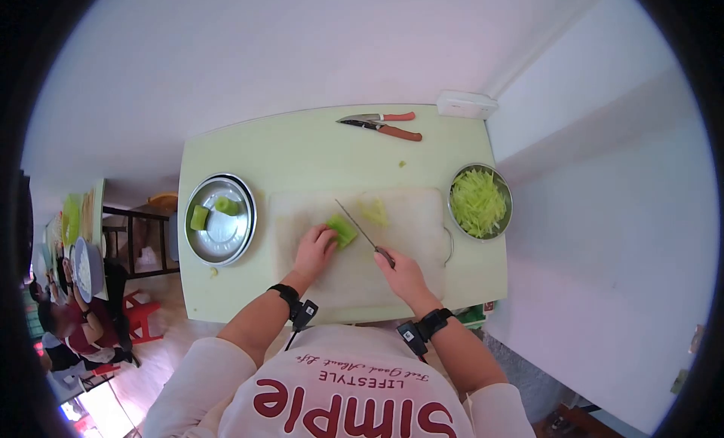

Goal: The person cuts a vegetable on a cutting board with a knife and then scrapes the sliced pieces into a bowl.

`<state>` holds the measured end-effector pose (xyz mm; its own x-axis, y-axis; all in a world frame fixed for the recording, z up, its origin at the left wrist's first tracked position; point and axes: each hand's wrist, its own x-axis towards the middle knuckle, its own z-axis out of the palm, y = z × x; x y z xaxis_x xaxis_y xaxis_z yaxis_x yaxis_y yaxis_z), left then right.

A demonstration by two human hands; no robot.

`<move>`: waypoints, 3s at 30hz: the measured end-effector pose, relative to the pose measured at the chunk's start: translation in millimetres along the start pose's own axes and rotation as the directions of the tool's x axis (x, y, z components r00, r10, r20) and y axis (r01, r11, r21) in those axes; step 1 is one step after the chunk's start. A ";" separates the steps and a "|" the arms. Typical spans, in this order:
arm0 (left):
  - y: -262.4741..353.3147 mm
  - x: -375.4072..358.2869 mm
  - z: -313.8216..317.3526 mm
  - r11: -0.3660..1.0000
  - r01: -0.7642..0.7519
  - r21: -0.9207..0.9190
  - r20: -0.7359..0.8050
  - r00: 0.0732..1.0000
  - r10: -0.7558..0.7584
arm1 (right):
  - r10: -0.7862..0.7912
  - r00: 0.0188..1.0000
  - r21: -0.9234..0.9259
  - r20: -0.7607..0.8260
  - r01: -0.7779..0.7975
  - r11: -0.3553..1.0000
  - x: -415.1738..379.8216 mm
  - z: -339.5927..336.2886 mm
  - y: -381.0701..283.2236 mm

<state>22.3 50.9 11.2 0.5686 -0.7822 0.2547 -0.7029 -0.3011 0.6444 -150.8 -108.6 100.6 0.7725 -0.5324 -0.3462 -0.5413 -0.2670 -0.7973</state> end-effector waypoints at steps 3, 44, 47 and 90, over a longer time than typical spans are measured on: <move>5.6 4.5 6.0 1.000 -0.019 -0.008 -0.006 1.000 0.019 | 0.010 0.997 -0.076 0.078 -0.005 0.997 1.9 0.4 0.6; -9.9 -6.3 19.4 0.948 -0.207 0.243 0.156 0.973 0.173 | -0.095 0.995 -0.506 -0.023 0.070 0.859 -36.8 35.7 -23.6; -11.9 -7.1 20.1 0.945 -0.217 0.245 0.143 0.972 0.187 | -0.097 0.995 -0.515 -0.026 0.070 0.855 -37.2 38.2 -25.2; -5.3 -5.6 16.4 0.956 -0.181 0.233 0.152 0.977 0.148 | -0.016 0.999 -0.479 0.041 0.034 0.877 -23.8 29.9 -29.8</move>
<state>15.9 47.9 -5.5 0.3868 -0.8919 0.2343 -0.8740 -0.2735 0.4017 -143.2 -64.0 117.8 0.7942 -0.4947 -0.3528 -0.6076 -0.6372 -0.4741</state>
